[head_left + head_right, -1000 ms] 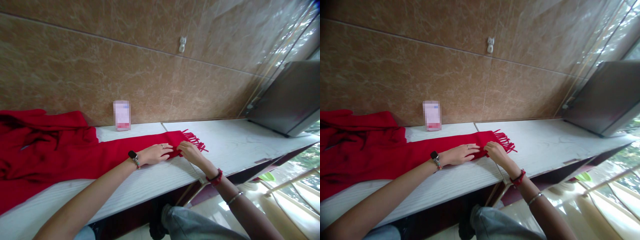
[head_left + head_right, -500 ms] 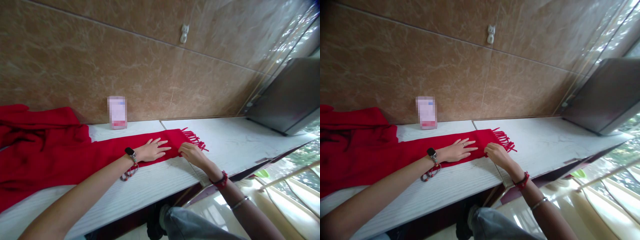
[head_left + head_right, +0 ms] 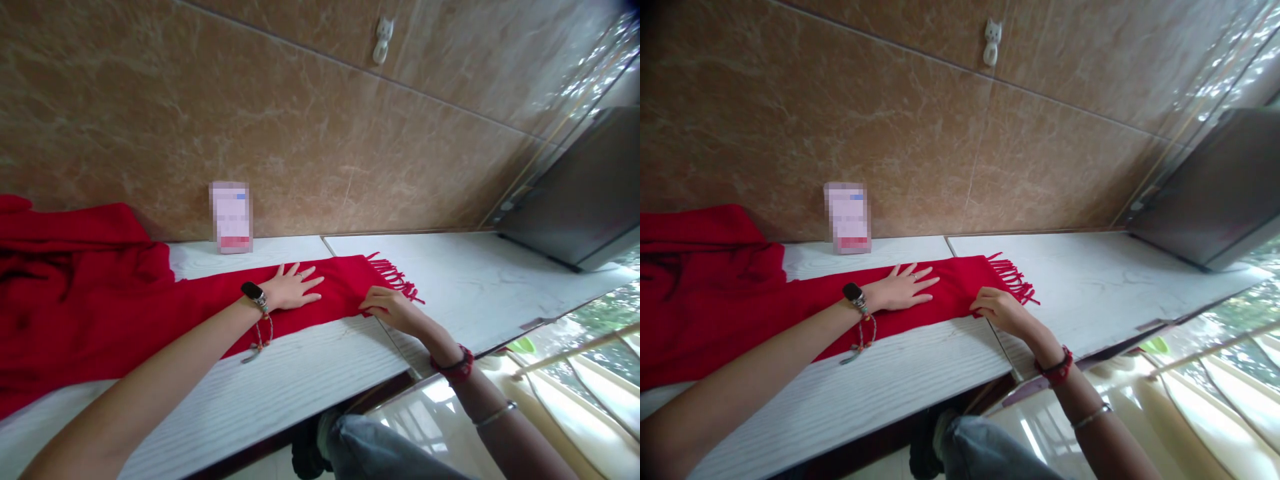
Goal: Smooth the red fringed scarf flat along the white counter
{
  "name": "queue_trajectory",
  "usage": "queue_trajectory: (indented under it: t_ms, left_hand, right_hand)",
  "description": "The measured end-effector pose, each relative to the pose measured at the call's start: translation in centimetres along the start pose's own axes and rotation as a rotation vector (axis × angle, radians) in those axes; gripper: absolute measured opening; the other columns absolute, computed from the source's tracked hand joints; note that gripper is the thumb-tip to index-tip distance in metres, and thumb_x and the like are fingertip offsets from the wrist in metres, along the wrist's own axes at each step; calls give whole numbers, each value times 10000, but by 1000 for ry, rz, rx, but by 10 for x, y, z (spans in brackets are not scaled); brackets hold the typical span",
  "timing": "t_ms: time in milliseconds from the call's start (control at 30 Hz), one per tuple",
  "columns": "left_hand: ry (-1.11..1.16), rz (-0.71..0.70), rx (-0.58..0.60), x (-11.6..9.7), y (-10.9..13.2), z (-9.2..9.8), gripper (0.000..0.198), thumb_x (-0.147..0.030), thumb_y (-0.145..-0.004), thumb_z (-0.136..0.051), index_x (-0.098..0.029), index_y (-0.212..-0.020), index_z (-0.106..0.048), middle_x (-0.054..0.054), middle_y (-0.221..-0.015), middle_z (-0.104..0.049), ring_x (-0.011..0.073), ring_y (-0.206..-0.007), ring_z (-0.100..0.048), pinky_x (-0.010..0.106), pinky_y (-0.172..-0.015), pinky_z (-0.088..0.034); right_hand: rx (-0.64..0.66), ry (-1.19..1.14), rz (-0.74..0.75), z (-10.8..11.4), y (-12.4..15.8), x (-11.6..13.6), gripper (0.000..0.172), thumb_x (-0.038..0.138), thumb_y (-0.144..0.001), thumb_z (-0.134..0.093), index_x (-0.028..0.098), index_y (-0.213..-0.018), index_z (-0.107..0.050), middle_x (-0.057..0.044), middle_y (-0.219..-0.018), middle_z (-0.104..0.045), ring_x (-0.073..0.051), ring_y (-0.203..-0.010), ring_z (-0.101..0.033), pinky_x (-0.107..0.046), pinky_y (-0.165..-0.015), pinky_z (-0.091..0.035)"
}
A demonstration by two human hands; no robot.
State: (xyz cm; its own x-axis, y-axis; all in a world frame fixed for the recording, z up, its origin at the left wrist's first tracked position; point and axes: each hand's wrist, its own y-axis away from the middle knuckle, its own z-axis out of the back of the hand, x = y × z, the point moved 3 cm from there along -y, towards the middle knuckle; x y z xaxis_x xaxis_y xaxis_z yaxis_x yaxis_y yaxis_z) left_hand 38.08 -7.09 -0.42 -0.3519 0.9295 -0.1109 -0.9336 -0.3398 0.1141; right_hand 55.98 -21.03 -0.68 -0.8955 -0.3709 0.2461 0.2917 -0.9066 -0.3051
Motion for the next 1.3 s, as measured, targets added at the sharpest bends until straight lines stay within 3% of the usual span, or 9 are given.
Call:
queue_trajectory:
  t_ms: [200,500,633,767,867,1000,1100,1200,1300]
  left_hand:
    - [-23,-339,-39,-43,1,1,460,-422,-912,-273,-294,-1353,-277,-14,-1454,-180,237,-1335,-96,528,-1040,-114]
    - [-44,-206,-29,-5,48,-13,435,-467,-914,-248,-385,-1340,-258,-16,-1458,-171,286,-1327,-99,553,-1017,-116]
    - [-49,-177,-38,-10,58,-11,401,-432,-927,-231,-402,-1323,-287,-26,-1460,-168,273,-1327,-108,555,-1018,-96]
    - [-29,-180,-54,-16,56,-13,403,-399,-931,-237,-380,-1331,-285,-27,-1449,-213,258,-1323,-134,523,-1028,-102]
    - [-6,-185,-65,-14,54,-16,406,-404,-927,-249,-375,-1330,-291,-31,-1445,-223,242,-1322,-143,492,-1039,-95]
    - [18,-143,-111,-5,54,-20,431,-428,-926,-234,-350,-1349,-258,-16,-1446,-222,213,-1325,-144,464,-1047,-96]
    - [-2,-64,-101,4,60,-23,464,-470,-911,-249,-359,-1361,-219,-6,-1454,-195,254,-1328,-117,516,-1027,-108]
    - [-22,-14,-84,13,74,-23,489,-492,-900,-266,-355,-1366,-209,10,-1456,-182,290,-1325,-104,550,-1010,-118]
    - [-13,17,-67,19,91,-19,504,-508,-894,-264,-348,-1368,-207,21,-1459,-168,293,-1325,-105,547,-1008,-134]
  right_hand:
    - [-15,44,74,0,2,4,263,172,-882,-386,175,-891,-649,-67,-825,-610,-139,-747,-575,-257,-667,-483]
    - [-3,122,79,3,2,12,274,123,-863,-382,172,-948,-637,-78,-869,-631,-156,-784,-585,-284,-686,-498]
    - [-21,41,74,16,3,11,227,164,-810,-499,183,-996,-628,-74,-930,-637,-166,-857,-590,-293,-742,-503]
    - [-197,18,-26,36,-5,11,229,222,-850,-450,182,-986,-630,-84,-960,-644,-185,-923,-588,-333,-807,-492]
    - [-257,42,-134,27,-19,16,291,253,-878,-397,177,-1077,-593,-104,-1076,-615,-202,-1026,-554,-368,-884,-456]
    - [4,166,-138,-16,-38,24,444,332,-884,-394,200,-1308,-387,-121,-1341,-413,-240,-1245,-350,-457,-977,-351]
    - [206,309,-132,-37,-36,21,461,333,-904,-352,222,-1349,-309,-121,-1403,-306,-277,-1299,-223,-552,-964,-304]
    - [258,379,-124,-38,-22,4,428,290,-916,-327,224,-1338,-325,-127,-1417,-267,-282,-1300,-211,-568,-923,-344]
    - [247,429,-43,-31,-6,-18,360,174,-886,-392,210,-1235,-473,-129,-1393,-315,-280,-1289,-240,-538,-921,-373]
